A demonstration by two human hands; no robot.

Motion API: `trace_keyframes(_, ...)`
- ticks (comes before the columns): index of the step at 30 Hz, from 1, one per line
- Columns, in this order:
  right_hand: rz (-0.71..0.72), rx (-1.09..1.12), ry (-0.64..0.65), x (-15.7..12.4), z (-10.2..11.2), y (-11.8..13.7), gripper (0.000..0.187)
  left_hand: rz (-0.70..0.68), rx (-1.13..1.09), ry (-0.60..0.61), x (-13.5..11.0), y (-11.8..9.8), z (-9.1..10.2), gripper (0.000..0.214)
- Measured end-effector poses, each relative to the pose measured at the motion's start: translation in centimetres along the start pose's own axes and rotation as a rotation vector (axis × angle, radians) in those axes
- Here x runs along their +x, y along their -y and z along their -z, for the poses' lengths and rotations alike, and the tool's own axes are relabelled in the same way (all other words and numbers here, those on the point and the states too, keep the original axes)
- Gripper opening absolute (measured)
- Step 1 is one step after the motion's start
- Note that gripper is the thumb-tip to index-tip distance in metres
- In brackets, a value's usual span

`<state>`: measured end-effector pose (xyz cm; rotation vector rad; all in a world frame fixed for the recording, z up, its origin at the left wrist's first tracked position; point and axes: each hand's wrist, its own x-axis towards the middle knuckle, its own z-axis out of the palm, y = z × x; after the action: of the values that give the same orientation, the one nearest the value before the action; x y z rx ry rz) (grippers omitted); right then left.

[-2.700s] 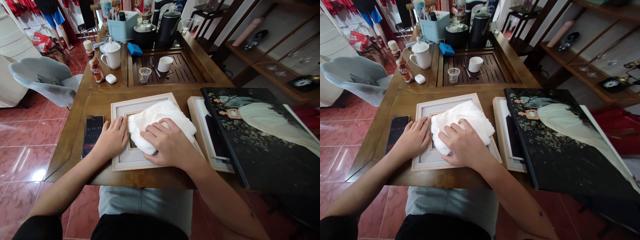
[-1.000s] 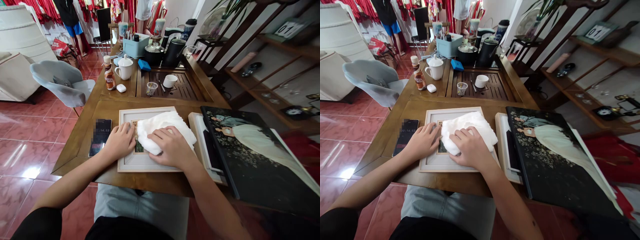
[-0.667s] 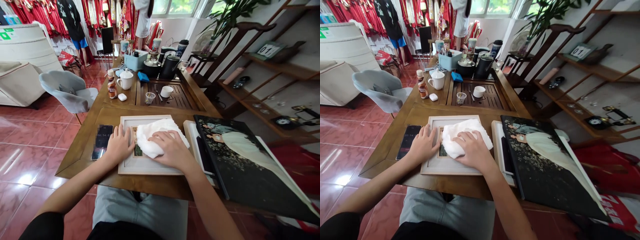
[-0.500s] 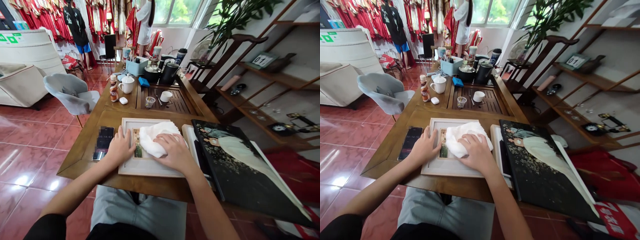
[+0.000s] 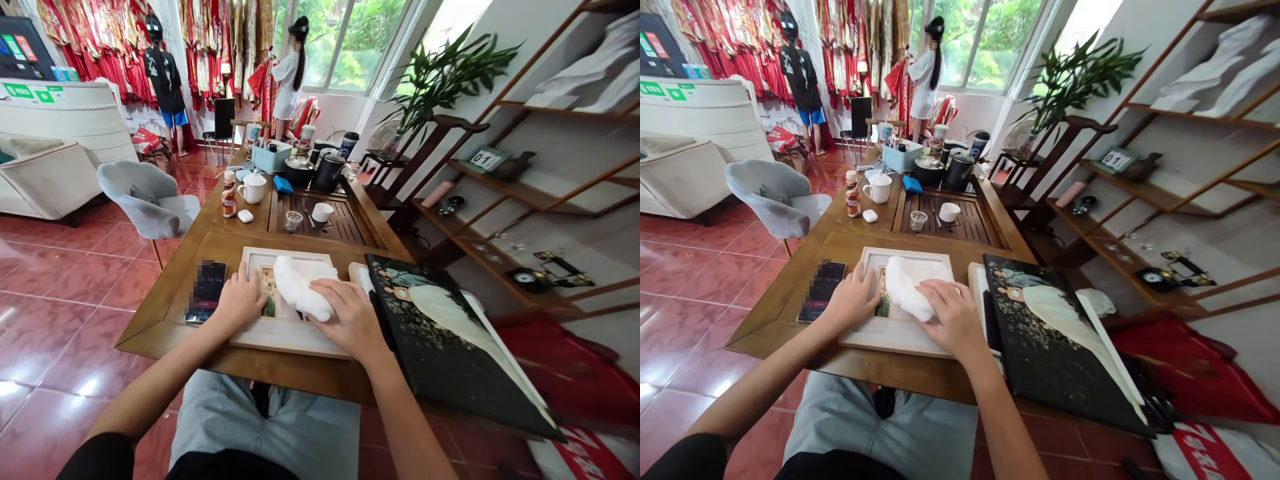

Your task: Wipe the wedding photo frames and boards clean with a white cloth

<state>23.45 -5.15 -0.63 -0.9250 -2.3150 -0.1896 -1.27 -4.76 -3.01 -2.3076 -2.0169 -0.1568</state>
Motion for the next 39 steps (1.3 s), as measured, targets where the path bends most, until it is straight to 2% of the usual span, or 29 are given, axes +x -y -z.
trace_keyframes(5,0.065,0.004,-0.098,-0.5,2.1,0.9,0.036,-0.100,0.001,-0.097,0.0,-1.2,0.8,0.047)
trace_keyframes(11,0.052,-0.108,-0.189,-2.5,6.4,0.8,0.056,-0.302,-0.177,-0.063,0.4,-5.2,2.5,0.039)
trace_keyframes(15,-0.011,-0.309,-0.223,-5.3,9.8,-0.6,0.065,-0.393,-0.519,0.043,1.1,-8.6,3.2,0.032)
trace_keyframes(19,-0.096,-0.495,-0.104,-9.0,11.4,-3.8,0.064,-0.475,-0.734,0.188,3.0,-11.8,3.3,0.032)
trace_keyframes(23,-0.210,-0.479,0.021,-12.5,10.8,-6.9,0.061,-0.380,-0.973,0.374,5.9,-15.1,2.4,0.035)
trace_keyframes(26,-0.321,-0.333,0.037,-14.0,10.8,-7.4,0.049,-0.253,-1.113,0.512,7.5,-17.2,1.9,0.037)
trace_keyframes(29,-0.393,-0.140,0.046,-14.4,12.0,-7.3,0.055,-0.134,-1.196,0.597,8.5,-18.3,1.9,0.040)
trace_keyframes(31,-0.447,-0.034,-0.030,-14.3,13.1,-8.1,0.056,-0.075,-1.221,0.631,8.9,-18.7,2.1,0.040)
trace_keyframes(33,-0.611,0.000,-0.115,-14.2,14.1,-9.8,0.054,-0.033,-1.230,0.655,9.2,-18.9,2.5,0.039)
trace_keyframes(34,-0.758,-0.011,-0.128,-14.1,14.4,-10.8,0.057,-0.015,-1.232,0.663,9.4,-19.1,2.7,0.037)
trace_keyframes(35,-0.931,-0.010,-0.102,-14.1,14.6,-11.9,0.060,0.002,-1.232,0.671,9.6,-19.2,2.8,0.035)
trace_keyframes(36,-1.019,-0.001,-0.073,-14.1,14.7,-13.0,0.062,0.018,-1.231,0.678,9.8,-19.3,3.0,0.032)
trace_keyframes(39,-1.145,0.057,0.055,-14.1,14.5,-15.2,0.056,0.059,-1.224,0.697,10.3,-19.6,3.3,0.029)
